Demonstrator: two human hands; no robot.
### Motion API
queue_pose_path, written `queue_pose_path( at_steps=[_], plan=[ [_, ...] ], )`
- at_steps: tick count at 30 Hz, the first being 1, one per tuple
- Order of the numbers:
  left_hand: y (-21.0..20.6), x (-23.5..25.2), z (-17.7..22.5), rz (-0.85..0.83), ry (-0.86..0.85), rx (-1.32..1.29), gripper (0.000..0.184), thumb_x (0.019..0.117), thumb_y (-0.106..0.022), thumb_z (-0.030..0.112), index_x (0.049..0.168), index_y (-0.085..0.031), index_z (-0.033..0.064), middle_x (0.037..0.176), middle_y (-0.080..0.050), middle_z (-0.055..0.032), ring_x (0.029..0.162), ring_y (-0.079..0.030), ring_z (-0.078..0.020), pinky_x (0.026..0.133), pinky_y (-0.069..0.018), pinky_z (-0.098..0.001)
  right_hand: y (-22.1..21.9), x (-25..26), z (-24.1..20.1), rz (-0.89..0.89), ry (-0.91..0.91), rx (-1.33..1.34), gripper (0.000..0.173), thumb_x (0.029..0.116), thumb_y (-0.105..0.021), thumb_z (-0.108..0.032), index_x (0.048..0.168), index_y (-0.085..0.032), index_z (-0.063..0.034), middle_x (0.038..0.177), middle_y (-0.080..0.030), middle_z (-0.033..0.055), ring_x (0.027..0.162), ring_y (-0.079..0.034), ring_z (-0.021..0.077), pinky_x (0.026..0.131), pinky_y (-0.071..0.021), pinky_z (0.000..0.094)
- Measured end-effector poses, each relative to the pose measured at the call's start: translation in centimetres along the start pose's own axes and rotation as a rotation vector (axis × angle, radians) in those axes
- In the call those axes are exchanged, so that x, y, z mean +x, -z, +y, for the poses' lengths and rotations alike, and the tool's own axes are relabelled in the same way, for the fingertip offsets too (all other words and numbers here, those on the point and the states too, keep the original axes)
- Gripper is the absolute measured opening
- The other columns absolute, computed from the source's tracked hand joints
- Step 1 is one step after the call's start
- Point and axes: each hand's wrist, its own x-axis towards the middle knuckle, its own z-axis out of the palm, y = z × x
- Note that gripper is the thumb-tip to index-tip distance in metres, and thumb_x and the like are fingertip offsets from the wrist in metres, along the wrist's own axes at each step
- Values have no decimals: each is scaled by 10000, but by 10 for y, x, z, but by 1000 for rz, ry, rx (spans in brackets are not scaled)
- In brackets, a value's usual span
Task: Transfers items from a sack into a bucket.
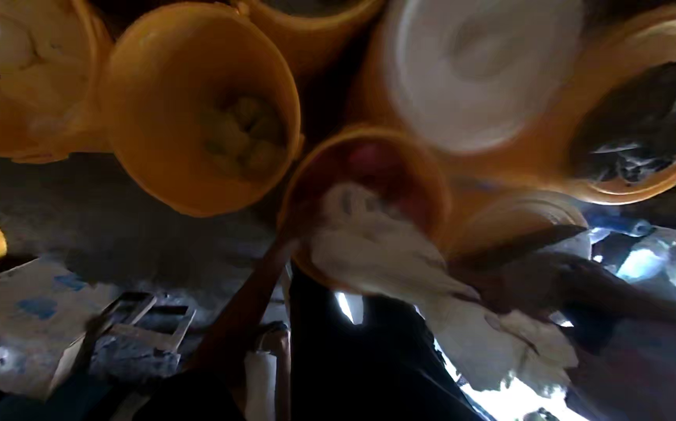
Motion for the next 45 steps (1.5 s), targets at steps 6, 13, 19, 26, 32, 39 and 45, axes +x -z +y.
queue_pose_path(
  at_steps=[6, 13, 19, 26, 32, 39, 45],
  plan=[
    [-11, -51, 18, 25, 3, -74, 280, 977, -663, 84, 1227, -631, -38, 1018, -678, -115, 842, -652, -122, 773, -570, -296, -7, -71, -49, -165, -171, -345, 506, 979, -620, -221, 1461, -557, -77, 1419, -574, 235, 1323, -534, 417, 1083, -412, 578],
    [-14, -18, 0, 16, 198, -202, 219, 1043, -571, 139, 1157, -612, -43, 836, -624, -50, 664, -587, -89, 626, -529, -254, -54, -60, -48, -333, -152, -428, 554, 1004, -576, -90, 1543, -471, -162, 1502, -469, 286, 1355, -470, 507, 1010, -436, 655],
    [-18, -34, 19, -150, -50, 401, 251, 1025, -594, 128, 1142, -672, -80, 1030, -689, -182, 918, -659, -202, 875, -546, -356, -69, -54, -30, -320, -152, -422, 680, 924, -695, -121, 1548, -464, -260, 1426, -510, 304, 1277, -522, 520, 913, -491, 655],
    [-35, -107, 4, 19, 129, 19, 267, 1026, -601, 102, 1235, -621, -63, 987, -680, -102, 779, -654, -91, 733, -573, -270, -5, -94, -58, -6, -176, -268, 636, 904, -711, -159, 1508, -535, -255, 1437, -551, 258, 1306, -520, 489, 1008, -427, 668],
    [-84, -112, -47, 263, 204, -333, 255, 1013, -618, 117, 1199, -615, -57, 945, -704, -131, 780, -696, -171, 713, -609, -350, -30, -116, -41, 299, 171, -387, 587, 788, -744, -48, 1341, -696, -240, 1221, -663, 260, 1086, -648, 492, 793, -534, 647],
    [-38, -106, -25, -63, 155, 531, 437, 1008, -646, 282, 1329, -615, -13, 1287, -652, -213, 1215, -629, -314, 1064, -493, -484, -74, -122, -10, -7, 172, -388, 563, 792, -783, -24, 1323, -698, -191, 1225, -645, 272, 1071, -640, 499, 733, -555, 615],
    [-101, 12, 84, -447, -327, 930, 328, 1079, -514, 200, 1289, -656, -7, 1278, -665, -196, 1203, -637, -320, 1067, -483, -488, -88, -116, -31, 178, 378, -462, 313, 835, -748, -53, 1144, -742, -100, 1056, -698, 217, 974, -690, 424, 698, -581, 538]
  ],
)
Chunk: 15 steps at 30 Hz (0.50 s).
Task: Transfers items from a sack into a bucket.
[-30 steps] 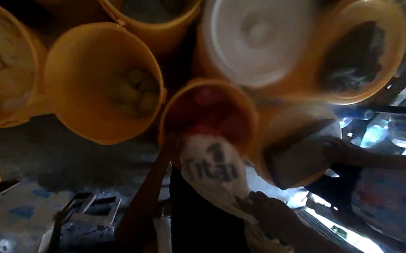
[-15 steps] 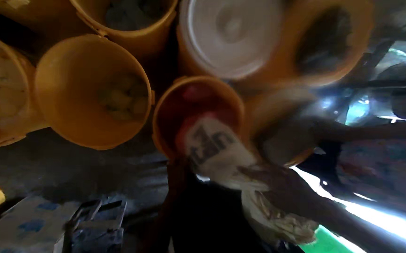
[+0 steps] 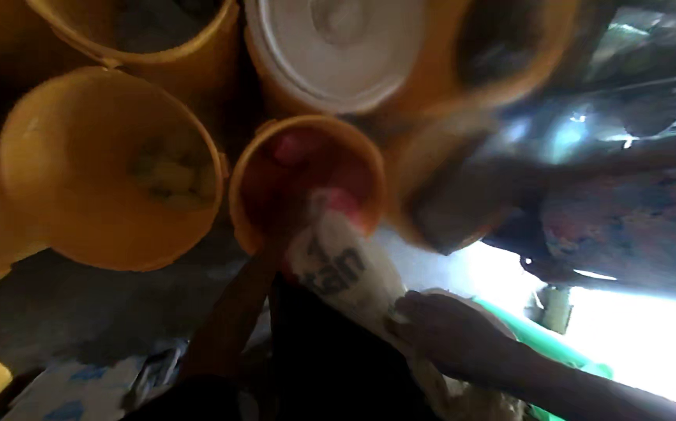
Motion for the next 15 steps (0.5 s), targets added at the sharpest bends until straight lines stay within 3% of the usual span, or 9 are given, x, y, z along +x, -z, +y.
queue_pose_path(
  at_steps=[2, 5, 7, 9, 11, 14, 15],
  plan=[
    [12, 38, 42, -317, -98, 260, 299, 1044, -556, 148, 1259, -672, -24, 1229, -681, -222, 1176, -639, -359, 1035, -471, -528, 14, 10, -10, -75, -25, 84, 217, 958, -626, -57, 1154, -718, -38, 1116, -683, 232, 1047, -663, 439, 797, -555, 558],
    [-3, 63, 79, -611, -81, 739, 325, 992, -642, 190, 1275, -672, 32, 1246, -672, -211, 1198, -622, -388, 1005, -478, -585, 8, 15, -16, 85, 36, 94, 134, 941, -634, -51, 1013, -740, -12, 1064, -701, 209, 985, -683, 410, 756, -570, 515],
    [-16, 60, 84, -602, -46, 804, 308, 1014, -589, 102, 1290, -632, -28, 1314, -624, -247, 1269, -572, -421, 1045, -447, -592, 14, 18, -18, -12, 9, 140, 170, 972, -590, -38, 1065, -723, 13, 1129, -680, 235, 1060, -656, 432, 832, -547, 535],
    [-25, 59, 71, -556, -100, 835, 327, 1037, -516, 82, 1336, -596, -23, 1370, -592, -225, 1315, -539, -398, 1076, -434, -555, 17, 16, -15, -51, -18, 168, 182, 978, -579, -38, 1086, -714, 21, 1140, -664, 255, 1077, -640, 449, 843, -535, 552],
    [-29, 60, 55, -488, -236, 864, 284, 1036, -541, 133, 1256, -651, -10, 1255, -656, -219, 1199, -617, -389, 997, -494, -530, 7, 8, -10, 97, -25, 140, 142, 949, -627, -66, 1025, -734, -12, 1075, -686, 240, 1019, -674, 431, 787, -566, 538],
    [-17, 44, 89, -631, -205, 978, 312, 1071, -490, 151, 1333, -604, 24, 1311, -627, -192, 1231, -594, -369, 1005, -483, -516, 4, 2, -6, 153, -48, 155, 144, 934, -656, -86, 1023, -743, -14, 1070, -688, 248, 1000, -676, 440, 770, -564, 539],
    [-16, 44, 90, -646, -216, 976, 291, 1058, -512, 129, 1310, -610, 22, 1301, -629, -192, 1228, -595, -371, 1000, -483, -520, 5, 1, -6, 142, -53, 158, 151, 929, -658, -84, 1037, -737, -15, 1085, -682, 251, 1011, -671, 442, 778, -561, 537]
  ],
)
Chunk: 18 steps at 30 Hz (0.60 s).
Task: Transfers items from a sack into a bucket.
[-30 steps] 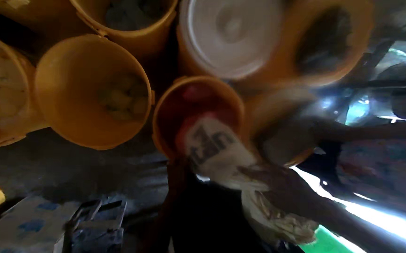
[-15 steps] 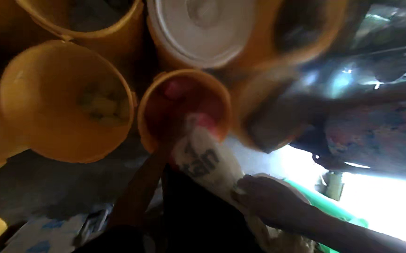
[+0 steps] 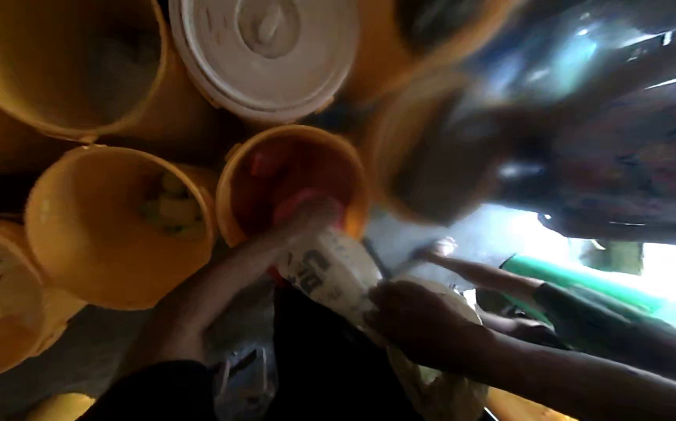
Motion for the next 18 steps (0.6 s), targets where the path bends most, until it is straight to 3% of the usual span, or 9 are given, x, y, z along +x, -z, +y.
queue_pose_path(
  at_steps=[2, 5, 8, 10, 13, 15, 18],
  plan=[
    [-18, 9, -20, 118, -75, -110, 281, 1002, -587, 87, 1264, -659, 12, 1260, -661, -208, 1205, -620, -391, 1010, -492, -566, -2, -3, 0, -33, -28, 7, 172, 939, -652, -84, 1077, -731, -19, 1116, -672, 262, 1035, -661, 451, 799, -558, 540],
    [-40, 27, -55, 221, -118, -308, 264, 1045, -522, 105, 1225, -680, -6, 1202, -683, -228, 1159, -648, -396, 1023, -492, -567, -7, -10, 3, -26, -67, -4, 184, 919, -668, -76, 1083, -741, -34, 1107, -674, 262, 1036, -662, 457, 798, -569, 541],
    [-23, 22, -19, 142, -97, -181, 235, 994, -601, 96, 1191, -697, 11, 1224, -679, -212, 1194, -626, -408, 1017, -484, -609, 0, -1, 0, -71, -96, 65, 192, 938, -651, -114, 1093, -729, -32, 1172, -656, 277, 1091, -638, 479, 820, -551, 577],
    [-12, 19, 8, 122, -93, -113, 250, 959, -661, 98, 1193, -690, 14, 1235, -672, -204, 1200, -621, -409, 1001, -490, -609, 6, 12, -2, -157, -127, 133, 264, 953, -649, -174, 1173, -720, -46, 1276, -619, 282, 1158, -603, 489, 847, -526, 606],
    [-8, -5, -10, 307, -117, -356, 260, 1028, -568, 97, 1247, -689, 27, 1276, -674, -188, 1227, -626, -360, 1061, -477, -558, 13, 4, 5, -327, -240, 102, 325, 983, -634, -210, 1280, -677, -86, 1374, -567, 290, 1273, -534, 511, 948, -480, 647],
    [-23, -38, -39, 412, 60, -579, 296, 1021, -565, 97, 1286, -665, 10, 1292, -658, -211, 1230, -623, -359, 1076, -477, -534, 10, -11, 14, -289, -265, 35, 318, 958, -661, -189, 1265, -694, -118, 1302, -602, 276, 1202, -572, 500, 883, -505, 627],
    [-93, -41, -62, 322, 319, -738, 416, 949, -722, 172, 1298, -629, -34, 1278, -641, -267, 1217, -615, -410, 1044, -479, -587, 11, -10, 11, -267, -235, -51, 275, 953, -635, -160, 1211, -704, -93, 1233, -622, 274, 1133, -606, 485, 794, -529, 593]
  ],
)
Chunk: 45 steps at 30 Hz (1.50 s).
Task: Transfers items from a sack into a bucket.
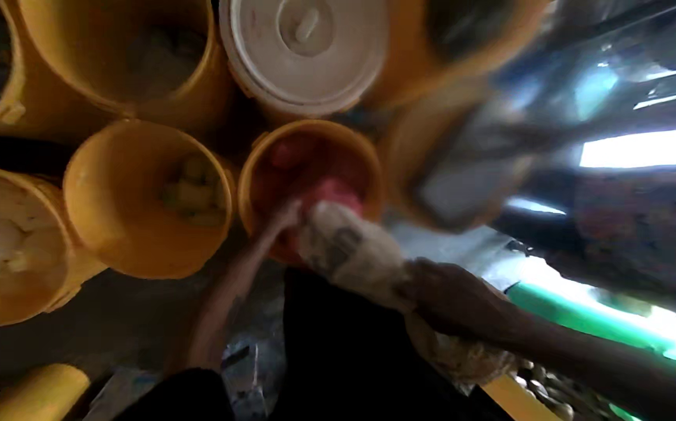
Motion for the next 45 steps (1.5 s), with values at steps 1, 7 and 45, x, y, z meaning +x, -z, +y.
queue_pose_path(
  at_steps=[1, 7, 45],
  plan=[
    [-15, 5, -12, 26, 26, -40, 395, 944, -727, 182, 1262, -650, -38, 1247, -660, -261, 1190, -633, -403, 1033, -486, -587, 4, 4, -5, -40, -1, -20, 275, 974, -608, -161, 1225, -693, -85, 1251, -608, 274, 1151, -594, 483, 808, -525, 590],
    [-13, 3, -30, 176, -65, -367, 280, 1040, -569, 132, 1207, -680, -63, 1201, -685, -252, 1157, -656, -364, 1043, -492, -529, 6, 9, -32, -221, -34, -150, 271, 1043, -510, -119, 1266, -641, -37, 1304, -568, 290, 1200, -565, 487, 882, -510, 583],
    [-183, -86, -38, 305, 506, -788, 575, 979, -686, 328, 1400, -540, -34, 1319, -629, -248, 1245, -610, -374, 1070, -479, -545, -23, 235, 56, 367, -362, 772, 452, 1030, -607, -337, 1364, -590, -32, 1255, -634, 251, 1122, -622, 369, 960, -499, 545]
  ],
)
